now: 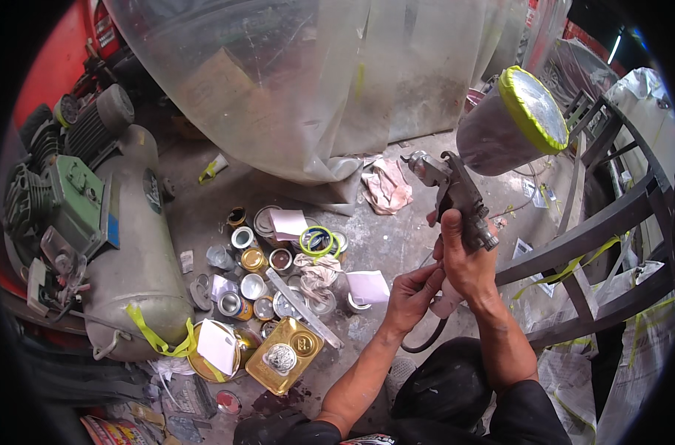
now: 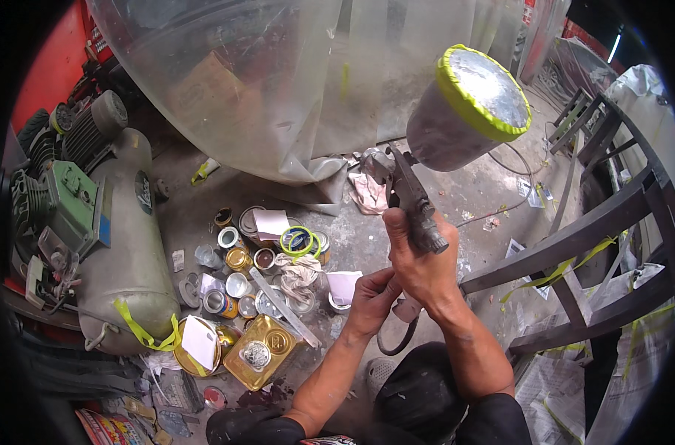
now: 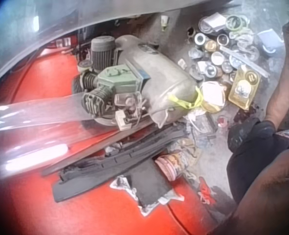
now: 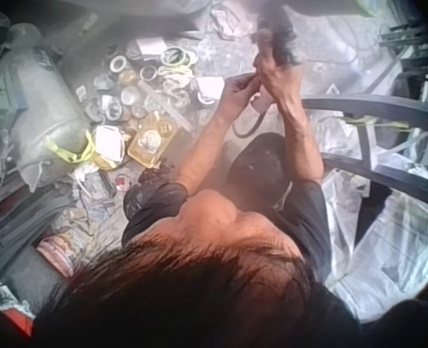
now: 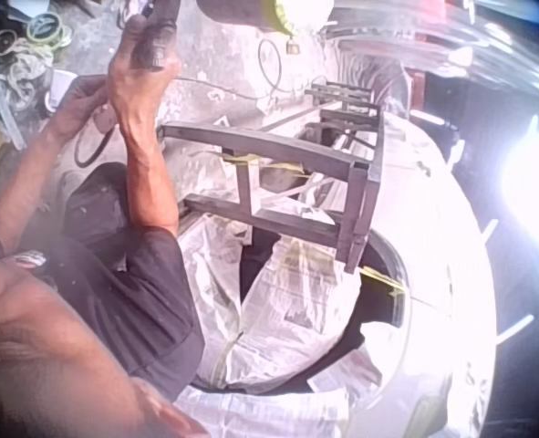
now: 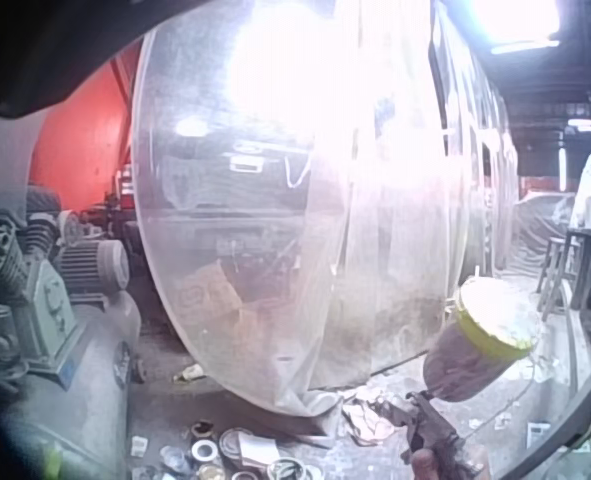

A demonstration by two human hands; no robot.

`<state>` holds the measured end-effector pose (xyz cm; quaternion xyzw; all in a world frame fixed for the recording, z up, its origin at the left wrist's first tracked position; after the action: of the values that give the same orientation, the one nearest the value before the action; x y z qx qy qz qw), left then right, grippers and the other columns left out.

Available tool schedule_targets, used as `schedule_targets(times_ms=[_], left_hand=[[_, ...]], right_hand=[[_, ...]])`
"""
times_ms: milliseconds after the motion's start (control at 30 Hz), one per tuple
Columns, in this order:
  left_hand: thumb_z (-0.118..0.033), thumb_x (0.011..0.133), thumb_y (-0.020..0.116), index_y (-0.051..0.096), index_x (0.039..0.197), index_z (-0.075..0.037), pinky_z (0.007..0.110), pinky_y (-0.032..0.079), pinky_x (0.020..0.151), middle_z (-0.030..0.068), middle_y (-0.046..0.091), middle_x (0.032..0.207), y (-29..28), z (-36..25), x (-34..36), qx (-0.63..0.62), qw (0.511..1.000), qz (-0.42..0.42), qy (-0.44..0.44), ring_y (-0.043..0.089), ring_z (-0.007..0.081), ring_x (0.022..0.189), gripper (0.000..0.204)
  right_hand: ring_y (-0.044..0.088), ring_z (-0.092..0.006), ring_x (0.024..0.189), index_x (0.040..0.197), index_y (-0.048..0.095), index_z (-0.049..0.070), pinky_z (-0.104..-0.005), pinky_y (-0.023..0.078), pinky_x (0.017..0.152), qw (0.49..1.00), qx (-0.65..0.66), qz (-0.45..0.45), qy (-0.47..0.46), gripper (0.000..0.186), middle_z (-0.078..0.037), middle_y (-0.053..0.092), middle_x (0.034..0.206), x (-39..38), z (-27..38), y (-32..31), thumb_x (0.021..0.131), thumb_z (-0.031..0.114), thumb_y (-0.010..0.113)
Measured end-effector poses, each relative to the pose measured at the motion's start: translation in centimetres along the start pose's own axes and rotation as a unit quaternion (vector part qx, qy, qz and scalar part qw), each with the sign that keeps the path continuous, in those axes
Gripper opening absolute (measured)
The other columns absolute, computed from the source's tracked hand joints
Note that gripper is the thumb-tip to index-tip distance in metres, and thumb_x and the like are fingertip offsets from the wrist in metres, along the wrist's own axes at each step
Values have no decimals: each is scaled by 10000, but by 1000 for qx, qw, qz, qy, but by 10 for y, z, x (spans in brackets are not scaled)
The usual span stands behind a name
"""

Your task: The person sits on the floor and stirs a small container of paint with a metal rod. They then fold a paper funnel, pour paint from a can into the funnel, and transfer it into a spray gun cup. Finally, they secure the cup with a yellow strap and attach it to the spray gun.

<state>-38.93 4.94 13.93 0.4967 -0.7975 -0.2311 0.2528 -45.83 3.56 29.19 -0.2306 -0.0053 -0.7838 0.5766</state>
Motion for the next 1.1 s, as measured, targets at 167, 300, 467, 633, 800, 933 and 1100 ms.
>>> schedule_targets(times_ms=[167,300,467,633,800,933,1100], left_hand=[[-159,1022,608,647,1287,13,194,486,768,8,705,1032,-3,0,0,-11,1000,-4,5,600,49,900,318],[-155,1020,611,643,1290,16,197,492,781,17,708,1042,-1,0,1,-16,1000,-5,3,604,52,907,322],[-149,1017,614,642,1288,23,200,497,800,27,711,1064,-3,1,1,-17,1000,-1,9,609,56,925,322],[-134,1001,636,659,1262,11,209,495,815,30,716,1077,-2,2,2,-27,1000,-2,6,613,60,939,300],[-130,993,646,671,1246,2,214,496,814,32,718,1083,-3,2,2,-31,999,-5,4,618,63,942,286],[-125,1006,626,654,1268,15,216,502,828,34,714,1090,-4,3,2,-28,1000,2,5,615,64,945,299],[-120,1006,626,652,1273,12,212,507,821,26,709,1076,-3,3,2,-31,999,3,9,615,62,933,300]], right_hand=[[565,-83,557,888,630,-28,-265,445,480,999,44,-6,9,527,-4,572,638,0,0,0,938,495,667],[580,-92,547,895,635,-35,-263,450,474,999,40,-4,16,556,-16,587,642,0,-1,-2,929,519,664],[585,-99,541,903,636,-34,-263,448,471,998,45,-6,38,573,-26,596,643,0,-8,-2,928,538,656],[582,-94,534,933,647,-27,-255,439,467,997,58,-5,42,567,-18,590,639,0,-5,-2,934,540,646],[580,-93,529,938,655,-28,-248,432,464,998,53,5,39,573,-16,590,638,1,-7,-1,934,545,643],[577,-95,524,922,664,-28,-250,426,455,997,56,-12,44,579,-17,595,645,1,-7,-1,937,550,634],[574,-93,519,912,676,-22,-251,420,448,998,49,-7,43,581,-19,597,637,1,-6,-3,944,556,621]])
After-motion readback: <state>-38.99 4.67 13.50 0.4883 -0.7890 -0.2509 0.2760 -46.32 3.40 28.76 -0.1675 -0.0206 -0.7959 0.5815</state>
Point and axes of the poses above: each hand's wrist, its own x-axis towards the middle knuckle, its own y-axis out of the palm, z = x × y, the point moved 8 cm from there along x, towards the middle knuckle
